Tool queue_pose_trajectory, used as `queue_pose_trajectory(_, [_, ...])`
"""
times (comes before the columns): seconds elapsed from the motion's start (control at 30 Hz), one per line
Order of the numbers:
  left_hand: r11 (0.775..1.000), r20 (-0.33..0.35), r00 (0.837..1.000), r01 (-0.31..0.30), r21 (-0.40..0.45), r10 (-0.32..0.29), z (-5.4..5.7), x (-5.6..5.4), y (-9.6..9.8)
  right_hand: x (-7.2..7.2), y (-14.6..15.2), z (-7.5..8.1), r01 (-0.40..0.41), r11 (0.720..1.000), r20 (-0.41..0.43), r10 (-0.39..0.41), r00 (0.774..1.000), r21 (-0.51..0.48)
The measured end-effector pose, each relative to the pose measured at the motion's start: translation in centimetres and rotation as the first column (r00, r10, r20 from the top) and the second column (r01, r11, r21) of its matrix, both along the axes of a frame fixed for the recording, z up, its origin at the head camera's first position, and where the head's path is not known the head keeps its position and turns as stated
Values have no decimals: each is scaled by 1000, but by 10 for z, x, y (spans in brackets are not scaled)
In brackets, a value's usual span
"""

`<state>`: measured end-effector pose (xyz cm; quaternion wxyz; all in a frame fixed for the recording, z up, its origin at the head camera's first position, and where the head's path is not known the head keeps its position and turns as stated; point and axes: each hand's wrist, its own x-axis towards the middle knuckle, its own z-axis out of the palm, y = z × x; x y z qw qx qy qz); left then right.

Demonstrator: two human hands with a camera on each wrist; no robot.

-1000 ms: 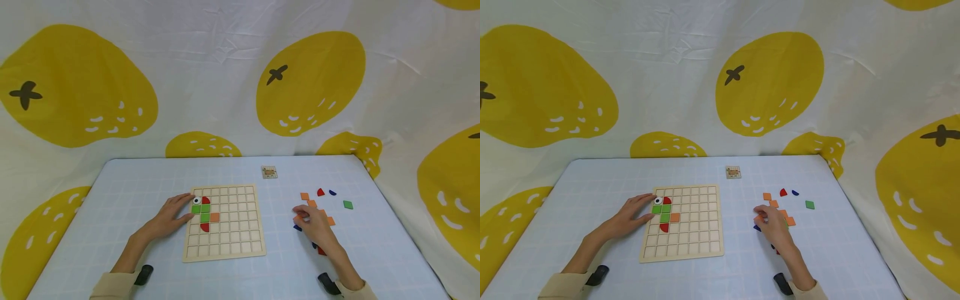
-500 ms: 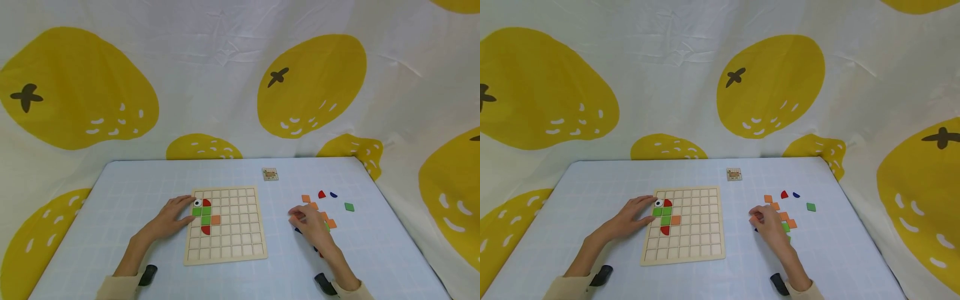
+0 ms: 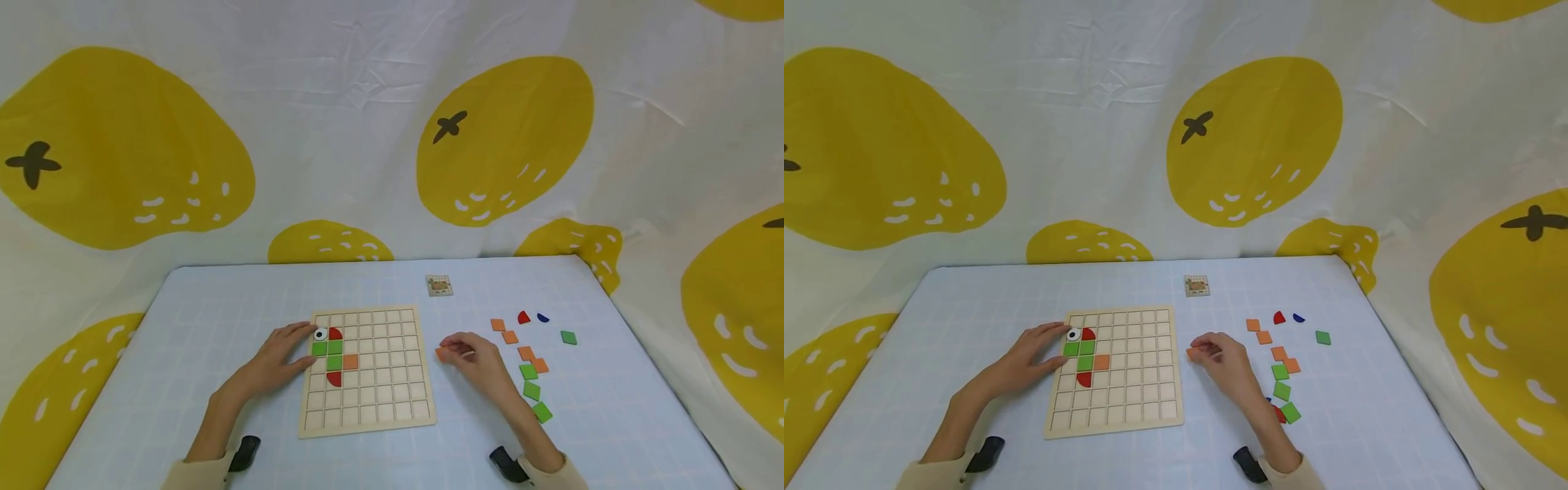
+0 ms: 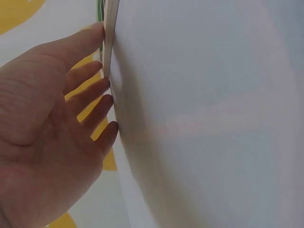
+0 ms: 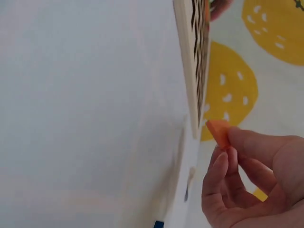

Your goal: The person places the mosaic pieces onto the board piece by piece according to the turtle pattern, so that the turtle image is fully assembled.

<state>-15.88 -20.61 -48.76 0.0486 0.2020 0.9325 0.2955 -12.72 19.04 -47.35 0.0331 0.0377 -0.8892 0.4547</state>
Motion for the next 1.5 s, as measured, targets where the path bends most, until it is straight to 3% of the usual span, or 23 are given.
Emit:
queue_pose_trajectory(0.27, [1000,-6,1000,-1,26,1,-1,2,0,-4,-28,0,-106,990,34,110,993,-90])
queue_pose_trajectory(0.43, [998,15,1000,7,59,-7,2,3,-2,-7,-47,-2,-196,971,22,201,979,-138])
queue_pose_trajectory(0.7, [998,32,999,10,64,-12,6,2,-2,-8,-72,-5,-275,944,66,290,955,-181])
queue_pose_trajectory(1.03, [998,24,1000,19,60,-21,6,0,-1,-6,-99,-5,-346,917,72,366,928,-201])
queue_pose_trajectory(1.5, [998,56,998,21,57,-24,2,-1,-6,-5,-120,-5,-356,914,102,380,920,-193])
